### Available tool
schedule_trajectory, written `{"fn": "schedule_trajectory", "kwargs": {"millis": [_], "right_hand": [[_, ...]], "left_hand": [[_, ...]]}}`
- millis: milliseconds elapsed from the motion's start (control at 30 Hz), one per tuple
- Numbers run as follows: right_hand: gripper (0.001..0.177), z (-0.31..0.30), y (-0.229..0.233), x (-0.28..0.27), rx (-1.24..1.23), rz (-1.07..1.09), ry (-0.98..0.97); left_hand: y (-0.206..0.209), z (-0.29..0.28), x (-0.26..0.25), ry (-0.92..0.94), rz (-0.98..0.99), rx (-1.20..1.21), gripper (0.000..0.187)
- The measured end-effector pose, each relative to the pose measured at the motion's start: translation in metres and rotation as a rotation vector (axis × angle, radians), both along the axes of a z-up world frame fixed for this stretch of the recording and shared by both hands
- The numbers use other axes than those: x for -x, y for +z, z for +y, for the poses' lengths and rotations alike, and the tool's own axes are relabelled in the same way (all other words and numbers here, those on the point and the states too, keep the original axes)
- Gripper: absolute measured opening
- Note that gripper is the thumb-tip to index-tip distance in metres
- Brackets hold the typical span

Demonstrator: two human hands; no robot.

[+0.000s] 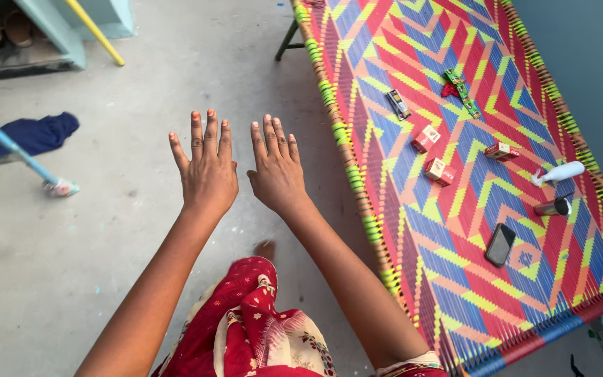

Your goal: The person picks up small boxes of soap and other toiletries from a woven cot and places them onto a wall-mounted shelf in the bathroom. The person repeats this process for several items, moving them one by one from the cot to the shelf.

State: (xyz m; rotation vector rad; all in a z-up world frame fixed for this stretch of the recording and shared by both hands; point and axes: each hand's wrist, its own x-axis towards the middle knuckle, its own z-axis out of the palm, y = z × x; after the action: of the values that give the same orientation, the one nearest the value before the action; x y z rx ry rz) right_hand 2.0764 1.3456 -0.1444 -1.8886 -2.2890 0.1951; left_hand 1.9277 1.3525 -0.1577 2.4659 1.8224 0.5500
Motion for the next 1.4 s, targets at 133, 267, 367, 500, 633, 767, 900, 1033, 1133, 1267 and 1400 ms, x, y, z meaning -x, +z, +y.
{"fn": "schedule_trajectory", "kwargs": {"millis": [133,267,367,500,633,767,900,1033,1133,1267,1400], "right_hand": [[0.096,0.048,-0.012,-0.057,-0.012,0.028,-0.027],[0.098,0.098,-0.015,-0.12,-0.012,0.045,-0.055],[0.099,0.133,-0.02,-0.172,-0.016,0.075,-0.115],[0.098,0.16,-0.041,-0.247,-0.006,0.143,-0.245],[0.095,0.189,-0.083,-0.325,-0.07,0.135,-0.321],[0.093,0.203,-0.14,-0.401,0.052,0.165,-0.462],[0.092,0.217,-0.207,-0.476,0.155,0.151,-0.617],[0.091,0.222,-0.286,-0.544,0.235,0.171,-0.791],[0.09,0.219,-0.339,-0.583,0.211,0.17,-0.916],[0.102,0.205,-0.389,-0.604,0.221,0.166,-1.055],[0.115,0.206,-0.411,-0.612,0.614,0.42,-1.307]], "left_hand": [[-0.011,0.046,-0.057,-0.003,0.001,0.049,0.072],[-0.014,0.097,-0.115,-0.001,-0.018,0.106,0.075],[-0.018,0.131,-0.161,-0.039,-0.004,0.081,0.074],[-0.024,0.158,-0.225,-0.103,-0.03,0.033,0.073],[-0.037,0.183,-0.291,-0.153,-0.091,0.092,0.068],[-0.055,0.202,-0.35,-0.173,-0.04,0.123,0.059],[-0.077,0.227,-0.406,-0.169,-0.005,0.169,0.063],[-0.11,0.243,-0.456,-0.231,-0.08,0.164,0.068],[-0.135,0.248,-0.489,-0.275,-0.091,0.202,0.069],[-0.161,0.239,-0.515,-0.301,-0.004,0.252,0.064],[-0.174,0.24,-0.524,-0.307,-0.003,0.371,0.067]]}}
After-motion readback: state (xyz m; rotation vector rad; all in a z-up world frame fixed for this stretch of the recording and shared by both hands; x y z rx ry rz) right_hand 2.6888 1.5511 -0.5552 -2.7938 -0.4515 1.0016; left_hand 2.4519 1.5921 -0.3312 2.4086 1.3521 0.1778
